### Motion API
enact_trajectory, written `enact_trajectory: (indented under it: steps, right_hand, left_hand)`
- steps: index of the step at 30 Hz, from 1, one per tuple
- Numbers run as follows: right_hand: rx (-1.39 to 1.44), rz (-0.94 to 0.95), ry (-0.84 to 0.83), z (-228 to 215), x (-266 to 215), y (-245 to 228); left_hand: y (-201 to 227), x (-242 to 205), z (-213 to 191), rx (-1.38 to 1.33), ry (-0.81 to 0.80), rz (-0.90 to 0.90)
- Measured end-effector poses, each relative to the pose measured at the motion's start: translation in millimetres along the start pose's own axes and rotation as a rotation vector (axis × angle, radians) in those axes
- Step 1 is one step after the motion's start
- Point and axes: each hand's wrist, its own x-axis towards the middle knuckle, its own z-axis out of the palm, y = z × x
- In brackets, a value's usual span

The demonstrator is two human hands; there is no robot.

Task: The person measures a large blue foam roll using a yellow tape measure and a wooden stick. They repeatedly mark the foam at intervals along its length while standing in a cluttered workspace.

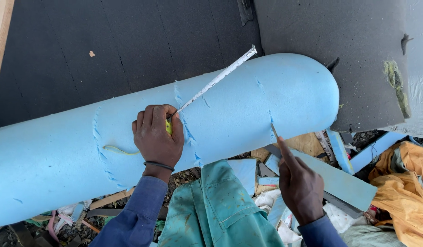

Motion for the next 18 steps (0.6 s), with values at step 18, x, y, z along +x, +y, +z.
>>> enact_trajectory:
  steps: [18]
  right_hand:
    - [-0.025,0.138,-0.09,105.3,-37.6,63.3]
  left_hand:
    - [2.0,0.9,-3.4,-0.008,-0.01,-0.008]
